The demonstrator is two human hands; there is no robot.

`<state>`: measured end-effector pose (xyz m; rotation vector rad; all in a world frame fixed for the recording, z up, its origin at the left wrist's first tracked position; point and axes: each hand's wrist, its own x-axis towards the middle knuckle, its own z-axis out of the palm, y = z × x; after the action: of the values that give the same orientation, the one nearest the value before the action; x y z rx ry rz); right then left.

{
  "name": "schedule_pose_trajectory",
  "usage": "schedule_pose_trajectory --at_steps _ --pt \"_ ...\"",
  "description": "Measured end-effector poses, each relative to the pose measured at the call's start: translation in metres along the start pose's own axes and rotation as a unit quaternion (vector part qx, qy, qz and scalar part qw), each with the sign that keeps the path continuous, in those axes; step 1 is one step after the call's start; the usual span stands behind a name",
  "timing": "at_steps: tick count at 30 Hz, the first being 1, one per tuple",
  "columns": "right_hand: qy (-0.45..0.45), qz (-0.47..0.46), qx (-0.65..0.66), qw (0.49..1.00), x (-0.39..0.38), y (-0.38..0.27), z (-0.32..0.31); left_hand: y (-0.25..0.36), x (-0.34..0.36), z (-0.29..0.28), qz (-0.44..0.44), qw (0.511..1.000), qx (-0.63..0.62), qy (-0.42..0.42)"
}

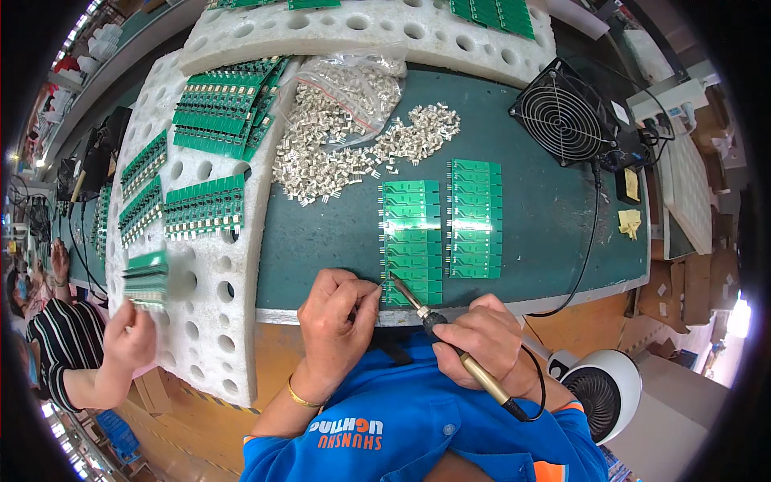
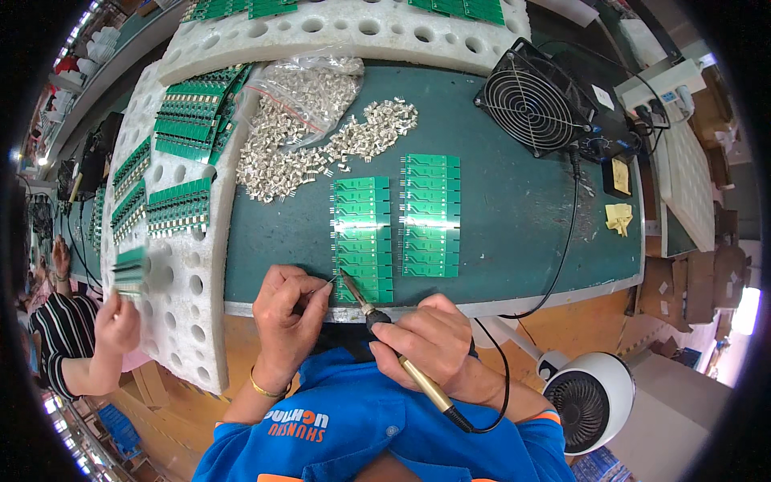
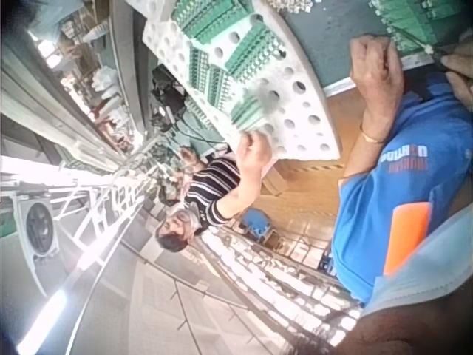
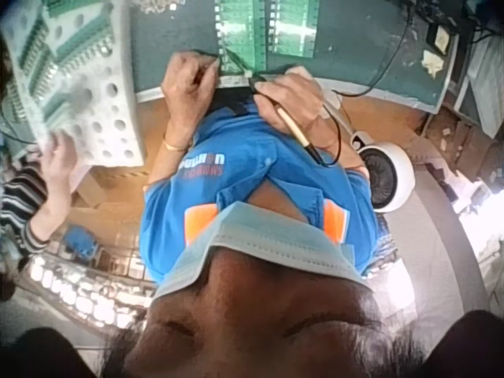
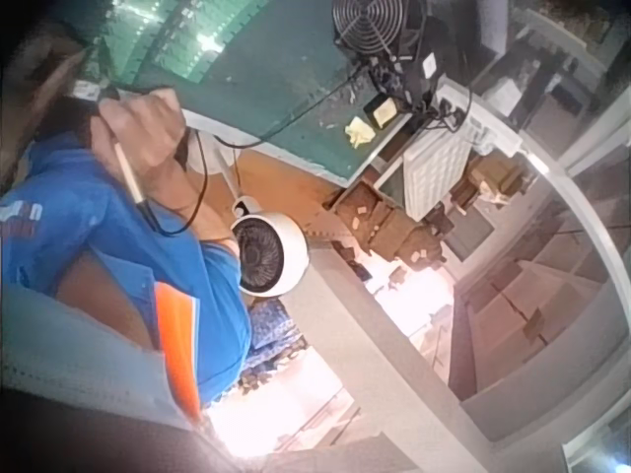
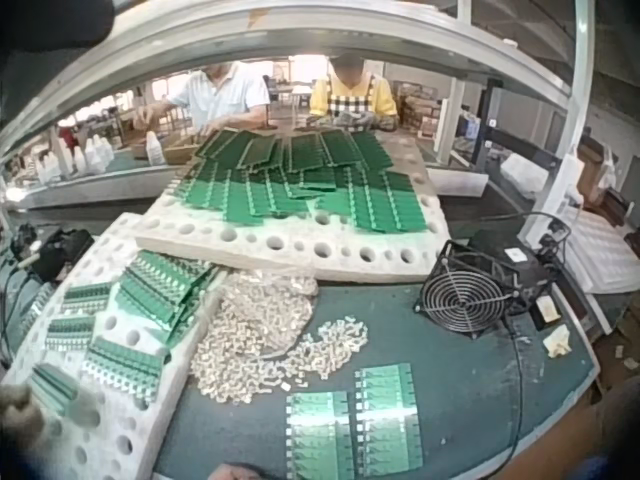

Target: The person places a circuit board on the work table and solders pins onto it using a soldering iron and solder wire.

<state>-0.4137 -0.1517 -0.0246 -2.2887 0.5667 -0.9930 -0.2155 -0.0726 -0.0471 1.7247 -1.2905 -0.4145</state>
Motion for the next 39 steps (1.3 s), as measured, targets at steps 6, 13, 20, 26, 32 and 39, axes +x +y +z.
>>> schedule_pose_trajectory --at_steps 6,13,20,26,32,39 --pt "-0.029 -0.009 -0.008 0.999 -0.0005 -0.0025 -0.0046 0.0003 0.0002 -0.0003 0.003 1.000 0.001 -0.001" --pt "-0.056 -0.029 -0.034 0.997 0.0010 -0.0062 -0.0074 0.0025 0.0022 0.0002 -0.004 1.000 -0.003 0.009" --pt "-0.041 -0.039 -0.035 0.998 -0.0008 -0.0050 -0.0039 0.0032 0.0022 0.0000 -0.014 1.000 -0.011 0.013" --pt "-0.033 -0.037 -0.035 0.998 -0.0003 -0.0042 -0.0020 0.0024 0.0031 0.0002 -0.006 1.000 -0.006 0.010" --pt "-0.039 -0.040 -0.040 0.998 -0.0001 -0.0037 -0.0027 0.0004 0.0034 0.0015 -0.002 1.000 -0.013 0.003" --pt "-0.034 -0.038 -0.039 0.998 -0.0001 -0.0038 -0.0021 0.0010 0.0045 0.0020 -0.006 1.000 -0.009 0.003"
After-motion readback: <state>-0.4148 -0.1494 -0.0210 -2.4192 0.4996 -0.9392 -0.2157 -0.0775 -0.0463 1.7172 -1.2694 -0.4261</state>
